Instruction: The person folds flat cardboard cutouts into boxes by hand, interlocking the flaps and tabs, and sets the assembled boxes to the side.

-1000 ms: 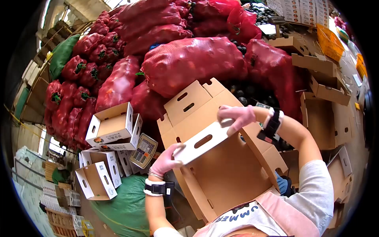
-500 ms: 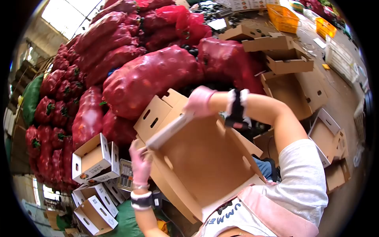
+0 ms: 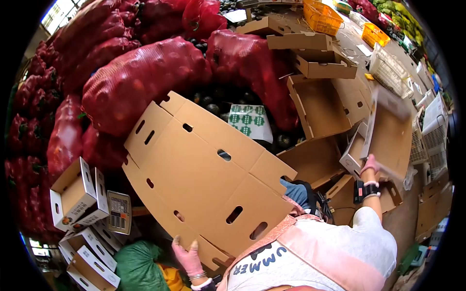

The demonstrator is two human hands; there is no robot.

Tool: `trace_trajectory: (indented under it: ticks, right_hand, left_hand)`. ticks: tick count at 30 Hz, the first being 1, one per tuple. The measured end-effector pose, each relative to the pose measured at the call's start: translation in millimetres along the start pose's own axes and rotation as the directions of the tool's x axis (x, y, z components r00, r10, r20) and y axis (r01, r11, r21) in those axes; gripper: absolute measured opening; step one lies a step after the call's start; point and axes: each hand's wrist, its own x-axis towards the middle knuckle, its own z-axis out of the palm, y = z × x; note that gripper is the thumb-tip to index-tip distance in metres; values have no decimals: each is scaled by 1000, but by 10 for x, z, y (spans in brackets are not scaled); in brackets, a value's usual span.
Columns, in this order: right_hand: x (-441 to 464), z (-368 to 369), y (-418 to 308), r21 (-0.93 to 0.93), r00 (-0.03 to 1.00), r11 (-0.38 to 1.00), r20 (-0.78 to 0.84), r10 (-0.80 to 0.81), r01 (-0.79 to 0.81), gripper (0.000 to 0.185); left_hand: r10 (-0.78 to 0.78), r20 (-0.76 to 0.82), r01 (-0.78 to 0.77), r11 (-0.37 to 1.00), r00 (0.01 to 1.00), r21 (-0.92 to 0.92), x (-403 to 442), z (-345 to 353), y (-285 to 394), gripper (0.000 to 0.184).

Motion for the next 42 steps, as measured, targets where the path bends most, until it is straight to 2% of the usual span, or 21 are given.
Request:
trace_trajectory:
  ticks: [4,7,8,9,11,14,17,18,19,20,22,24,26,27,29,33,35,37,39,40,42]
  right_hand:
    - [-483,162,-19,-73,886,986,454,-100,149,56]
    - [-1519,604,-502,59,255,889,947,-194,454,60]
    - [-1931,757,-670,169,17,813,977,-215,558,63]
    - [-2296,857,-796,424,-211,521,883,-418,740,75]
    - [-2779,1123,-884,542,-421,559,840,-343,628,86]
    - [-3358,1359,-1052,747,-647,624,595,-477,227,61]
    - [-3752,1399,-1003,836,-537,516,353,-766,-186,39]
    - [-3774,1242,-1077,643,-503,755,614,-608,-128,40]
    - [-3873,1095,-1141,415,-451,880,756,-475,-232,41]
    - [-3935,1037,-1129,456,-410,859,755,-511,-232,42]
    - [-4075,876,-1127,568,-317,786,719,-618,-244,42]
    - [-4108,856,-1132,731,-302,663,603,-738,-159,40]
    - [-4059,803,-1284,652,-295,696,631,-718,-299,37]
    - [-4008,682,-1437,281,-335,867,838,-431,-411,33]
    - [-3941,710,-1563,268,-273,898,887,-371,-350,27]
    - [-3882,616,-1674,349,-228,898,883,-411,-266,23]
    - [-3956,574,-1697,369,-179,891,889,-421,-263,28]
    - [-4031,576,-1622,608,-168,738,727,-666,-293,35]
    - [-4060,876,-1399,876,-37,417,422,-906,-244,38]
    - [-3944,835,-1409,710,-100,670,667,-738,-214,38]
    - [-3852,928,-1371,468,-125,836,847,-517,-285,32]
  left_hand:
    - [8,-9,-10,978,1000,-210,69,-114,293,51]
    - [104,-32,-106,988,994,-109,262,-218,617,53]
    - [133,17,-132,990,991,-45,311,-238,750,55]
    - [114,96,-103,988,989,-116,338,-261,865,54]
    - [83,184,-34,967,980,-252,289,-244,1038,54]
    - [38,171,39,905,985,-425,171,-285,1161,38]
    - [339,7,-331,922,941,-200,12,-330,1053,32]
    - [481,-101,-455,866,871,209,-45,-301,992,31]
    - [387,-314,-472,840,867,-267,-90,-260,940,34]
    - [624,-212,-593,781,752,196,8,-474,595,39]
    - [589,-499,-404,805,635,435,8,-446,37,40]
    - [448,-700,-198,890,556,411,-87,-329,0,34]
    - [455,-700,-343,888,550,307,-20,-328,49,24]
    - [456,-696,-448,869,555,212,26,-314,117,20]
    - [283,-735,-656,701,617,-280,-7,-47,714,21]
    - [473,-672,-729,668,570,-148,-8,48,845,25]
    - [382,-679,-697,665,626,-268,0,85,965,17]
    - [53,-780,-583,696,624,-419,63,165,987,15]
    - [95,-761,-567,726,642,-388,63,206,1024,18]
    - [122,-724,-574,703,679,-420,44,240,1049,19]
    - [270,-695,-653,660,667,-371,96,237,874,21]
